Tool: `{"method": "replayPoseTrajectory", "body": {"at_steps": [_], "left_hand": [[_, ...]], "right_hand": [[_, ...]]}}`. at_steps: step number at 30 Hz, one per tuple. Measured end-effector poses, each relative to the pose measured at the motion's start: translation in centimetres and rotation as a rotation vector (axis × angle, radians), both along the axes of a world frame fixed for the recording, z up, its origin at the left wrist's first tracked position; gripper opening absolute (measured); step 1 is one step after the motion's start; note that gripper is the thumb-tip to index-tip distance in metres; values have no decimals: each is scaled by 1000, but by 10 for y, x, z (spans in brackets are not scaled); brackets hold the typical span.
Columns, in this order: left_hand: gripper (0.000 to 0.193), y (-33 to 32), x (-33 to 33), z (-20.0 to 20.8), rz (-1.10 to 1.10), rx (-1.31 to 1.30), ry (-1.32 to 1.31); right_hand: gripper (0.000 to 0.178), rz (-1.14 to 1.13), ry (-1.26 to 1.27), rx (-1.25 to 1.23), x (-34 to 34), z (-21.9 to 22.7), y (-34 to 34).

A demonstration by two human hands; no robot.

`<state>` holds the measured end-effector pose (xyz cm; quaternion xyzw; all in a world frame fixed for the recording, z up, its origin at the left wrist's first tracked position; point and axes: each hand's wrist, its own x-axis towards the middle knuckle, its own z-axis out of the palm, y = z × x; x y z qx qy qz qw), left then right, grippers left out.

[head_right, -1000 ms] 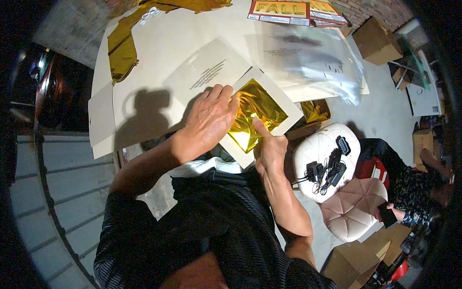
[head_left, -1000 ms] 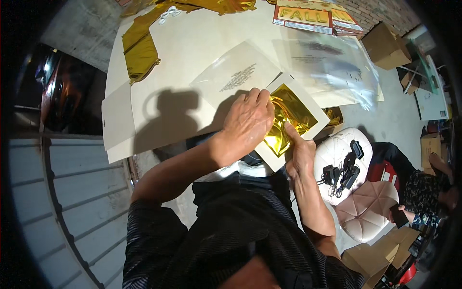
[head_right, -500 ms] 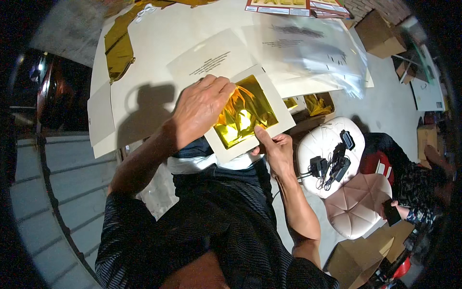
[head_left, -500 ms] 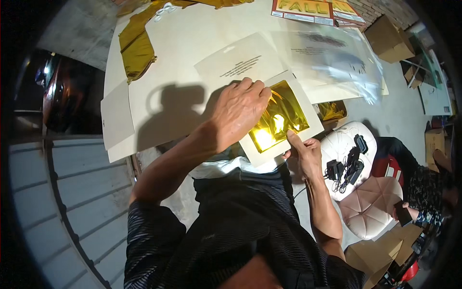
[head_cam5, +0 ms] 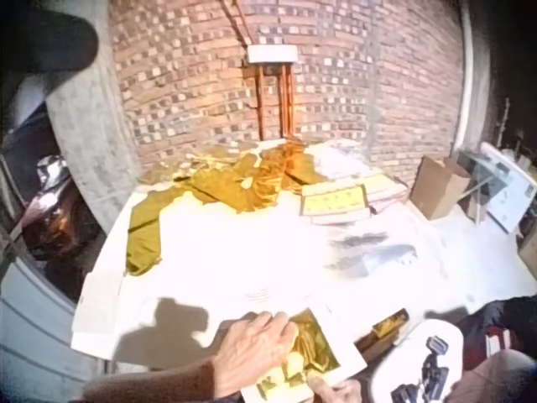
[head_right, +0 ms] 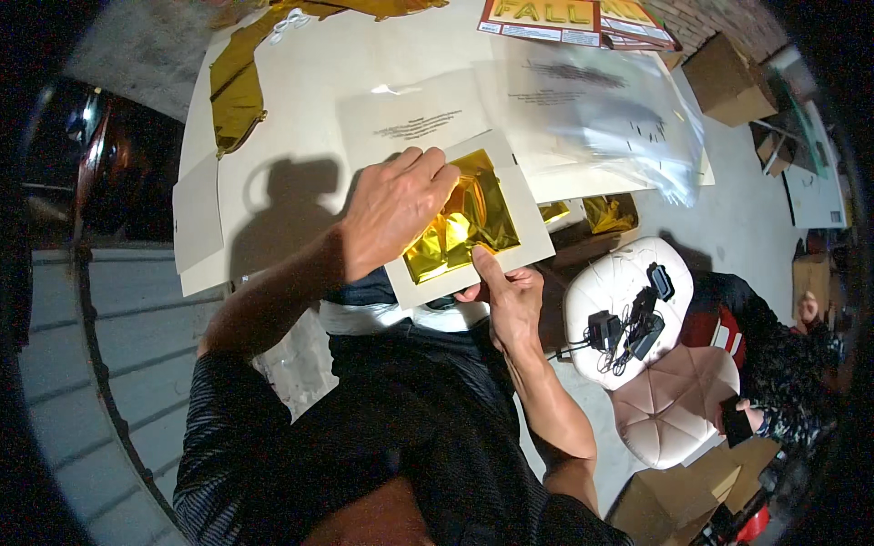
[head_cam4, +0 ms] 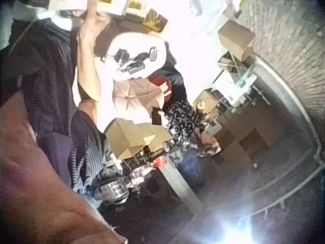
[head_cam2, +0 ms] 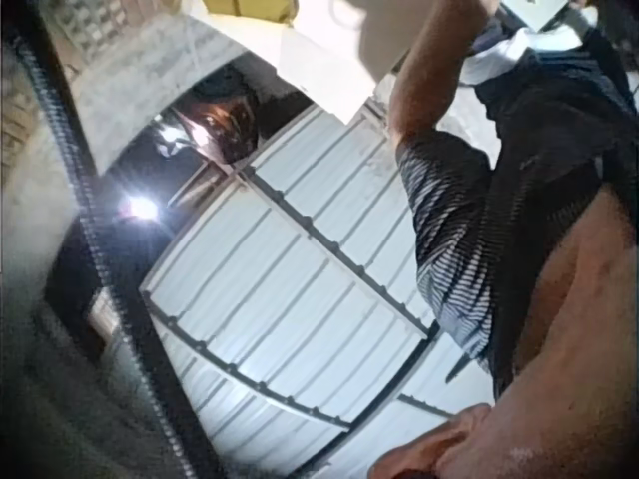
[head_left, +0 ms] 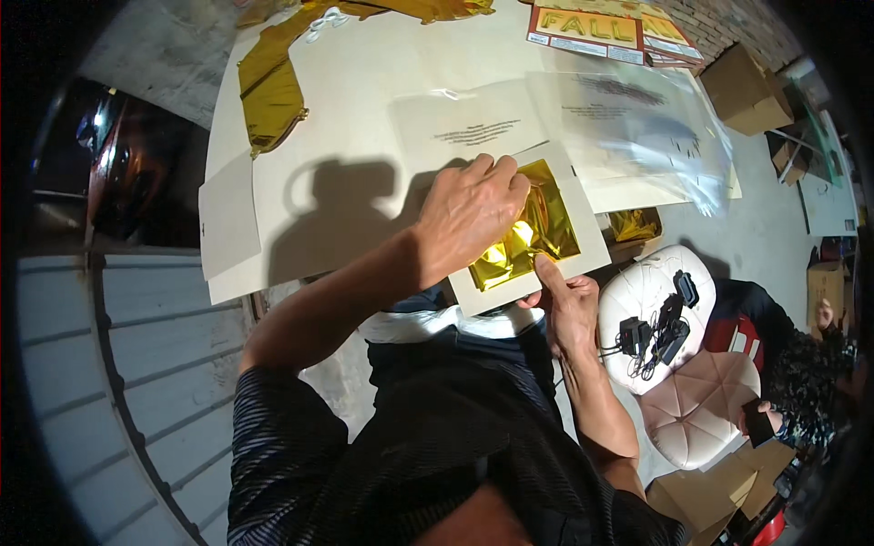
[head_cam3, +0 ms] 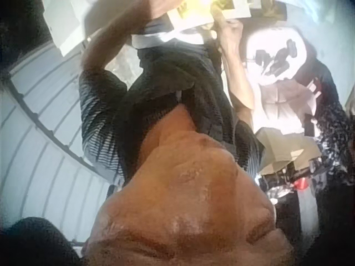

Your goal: Folding gold foil balloons and placing them into retail packaging with cardboard inserts.

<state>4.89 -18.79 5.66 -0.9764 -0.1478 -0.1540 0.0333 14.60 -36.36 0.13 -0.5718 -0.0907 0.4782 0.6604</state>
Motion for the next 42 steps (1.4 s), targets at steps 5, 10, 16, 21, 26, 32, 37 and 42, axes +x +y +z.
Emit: {"method": "replayPoseTrajectory", "body": {"at_steps": [5,10,16,21,26,32,37,42], "left_hand": [[17,12,-11,3,118,53,107],[20,4,-21,15,60,12,227],[21,3,-19,14,120,19,248],[23,7,-31,8,140,-14,199],[26,18,-58,-2,107,-72,-28],[17,13,-59,-6,72,-33,-147],[14,12,-59,2,-37,-48,-116],[35,10,-47,-3,-37,-111,-39]], "right_hand": [[26,-54,-6,34,-1,-1,2],[26,-47,-9,-4,-6,4,5],[25,-71,8,28,-17,0,9],[24,-155,43,39,-22,-5,10],[24,-147,-8,33,-19,-3,14],[23,-154,9,46,-20,-9,14],[22,-132,-9,60,-19,-7,15],[23,-66,-54,25,-21,-8,18]]}}
